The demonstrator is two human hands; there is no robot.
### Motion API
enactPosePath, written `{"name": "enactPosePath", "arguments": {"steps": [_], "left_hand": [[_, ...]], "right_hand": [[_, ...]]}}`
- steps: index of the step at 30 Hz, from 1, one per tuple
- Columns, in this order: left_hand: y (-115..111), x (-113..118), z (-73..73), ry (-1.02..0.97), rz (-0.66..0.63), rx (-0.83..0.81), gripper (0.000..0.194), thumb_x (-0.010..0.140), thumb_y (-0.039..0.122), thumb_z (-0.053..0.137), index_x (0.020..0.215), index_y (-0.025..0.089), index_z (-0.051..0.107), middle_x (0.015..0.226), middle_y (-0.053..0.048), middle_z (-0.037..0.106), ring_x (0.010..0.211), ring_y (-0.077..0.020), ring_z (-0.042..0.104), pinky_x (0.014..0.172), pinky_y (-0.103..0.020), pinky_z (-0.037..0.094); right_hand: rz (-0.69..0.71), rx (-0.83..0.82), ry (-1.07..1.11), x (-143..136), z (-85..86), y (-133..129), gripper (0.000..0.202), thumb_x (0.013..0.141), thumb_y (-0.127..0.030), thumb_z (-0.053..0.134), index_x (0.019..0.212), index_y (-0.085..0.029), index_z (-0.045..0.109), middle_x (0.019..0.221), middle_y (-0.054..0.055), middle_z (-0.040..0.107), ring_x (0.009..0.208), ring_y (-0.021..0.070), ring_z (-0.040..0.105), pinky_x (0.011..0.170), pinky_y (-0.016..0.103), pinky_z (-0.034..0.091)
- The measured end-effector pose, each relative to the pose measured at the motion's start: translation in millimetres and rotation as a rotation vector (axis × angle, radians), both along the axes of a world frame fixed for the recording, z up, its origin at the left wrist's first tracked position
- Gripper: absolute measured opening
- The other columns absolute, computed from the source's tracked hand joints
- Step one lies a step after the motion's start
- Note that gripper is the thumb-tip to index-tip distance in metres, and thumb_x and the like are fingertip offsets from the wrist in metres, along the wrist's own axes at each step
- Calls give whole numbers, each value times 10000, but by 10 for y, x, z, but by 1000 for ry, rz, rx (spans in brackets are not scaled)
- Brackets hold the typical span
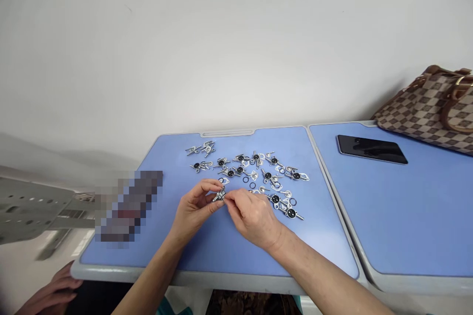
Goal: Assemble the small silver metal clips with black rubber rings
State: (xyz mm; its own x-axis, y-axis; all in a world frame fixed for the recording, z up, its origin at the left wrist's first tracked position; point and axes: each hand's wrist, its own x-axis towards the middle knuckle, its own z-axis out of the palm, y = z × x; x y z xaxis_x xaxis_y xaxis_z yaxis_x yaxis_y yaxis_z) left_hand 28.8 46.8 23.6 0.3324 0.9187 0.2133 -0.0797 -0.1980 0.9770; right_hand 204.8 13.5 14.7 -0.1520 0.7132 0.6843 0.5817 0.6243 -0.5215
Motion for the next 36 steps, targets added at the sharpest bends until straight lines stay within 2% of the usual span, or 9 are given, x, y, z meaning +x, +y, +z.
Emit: {"name": "enactPosePath", "arguments": {"steps": [7,13,22,29,32,36], "left_hand": [[0,-5,-1,9,7,-1,174,787,157,747,938,225,692,1023,-49,624,1038,-169,604,872,-265,552],[-3,-21,22,9,-11,-4,154,811,168,724,955,219,702,1051,-64,631,1062,-180,608,873,-278,559],[11,-6,14,-21,6,22,162,789,131,740,915,233,724,1017,-44,661,1023,-153,627,824,-227,553],[-33,-37,19,35,-16,77,191,816,133,717,963,253,732,1043,-42,674,1009,-158,648,811,-236,565],[-54,-34,45,43,-10,137,204,829,127,702,985,258,727,1045,-39,677,1014,-160,651,835,-248,565],[-51,-24,91,92,-31,197,197,863,137,666,1014,251,720,1027,-50,688,1021,-168,645,841,-261,562]], "right_hand": [[-21,18,16,-38,34,-13,101,949,-139,511,928,-170,605,725,20,688,522,104,569,508,237,434],[-22,-35,64,-36,53,-22,112,925,-137,518,881,-175,613,672,-1,652,502,94,535,504,225,419],[46,-256,218,-35,84,-23,114,909,-173,545,824,-183,619,622,-25,590,511,89,496,513,219,396],[207,-563,368,46,86,25,90,900,-257,590,830,-200,598,614,-42,565,530,95,481,504,223,382],[228,-599,418,48,79,25,71,891,-275,610,905,-207,591,617,-51,567,522,96,474,500,225,382],[249,-550,404,41,45,13,116,898,-277,616,994,-216,594,716,-22,644,576,104,543,539,230,433]]}}
